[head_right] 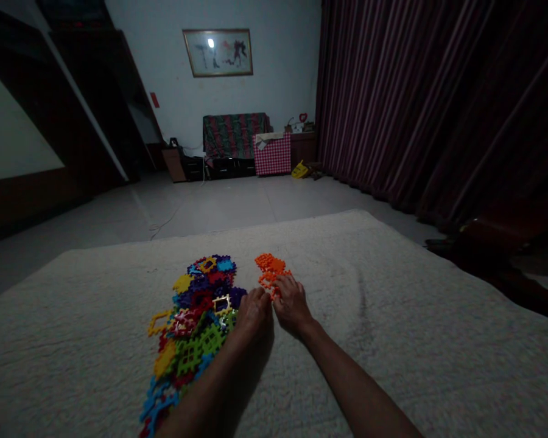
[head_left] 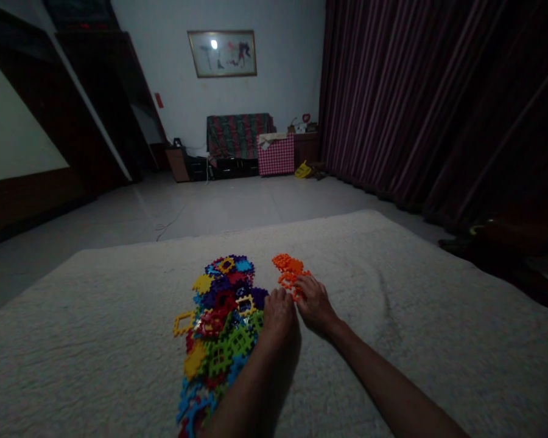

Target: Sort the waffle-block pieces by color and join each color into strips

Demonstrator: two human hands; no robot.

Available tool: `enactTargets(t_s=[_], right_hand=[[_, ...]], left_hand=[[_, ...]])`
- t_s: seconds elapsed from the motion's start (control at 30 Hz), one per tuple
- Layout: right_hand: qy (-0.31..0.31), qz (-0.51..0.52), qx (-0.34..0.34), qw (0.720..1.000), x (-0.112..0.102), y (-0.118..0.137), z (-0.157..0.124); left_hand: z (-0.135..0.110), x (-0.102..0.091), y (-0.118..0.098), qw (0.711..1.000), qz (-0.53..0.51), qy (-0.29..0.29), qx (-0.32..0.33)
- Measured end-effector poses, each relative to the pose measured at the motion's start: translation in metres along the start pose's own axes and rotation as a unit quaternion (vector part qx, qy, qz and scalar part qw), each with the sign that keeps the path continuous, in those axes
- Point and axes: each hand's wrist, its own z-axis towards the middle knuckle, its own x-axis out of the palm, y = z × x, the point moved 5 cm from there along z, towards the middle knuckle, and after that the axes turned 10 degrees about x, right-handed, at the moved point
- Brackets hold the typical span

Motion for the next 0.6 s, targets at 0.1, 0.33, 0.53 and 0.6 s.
enactTargets(t_s=[0.1,0.33,0.53,0.6], right_hand=[[0.002,0.0,-0.009,1.0,0.002,-0.002,0.0],[0.002,-0.002,-0.013,1.0,0.006,-0.006,0.002],[-0.006,0.012,-0.012,1.0,0.01,-0.01,0.001],[-0.004,0.019,-0.014,1.0,0.011,-0.01,0.001]], left_hand=[[-0.009,0.005,0.005,0.999,0.011,-0.025,-0.025],[0.002,-0.046,0.07,0.979,-0.135,-0.149,0.014],[-0.024,-0.088,0.232,0.92,-0.218,-0.26,-0.198],[-0.027,-0.079,0.264,0.899,-0.265,-0.261,-0.233]])
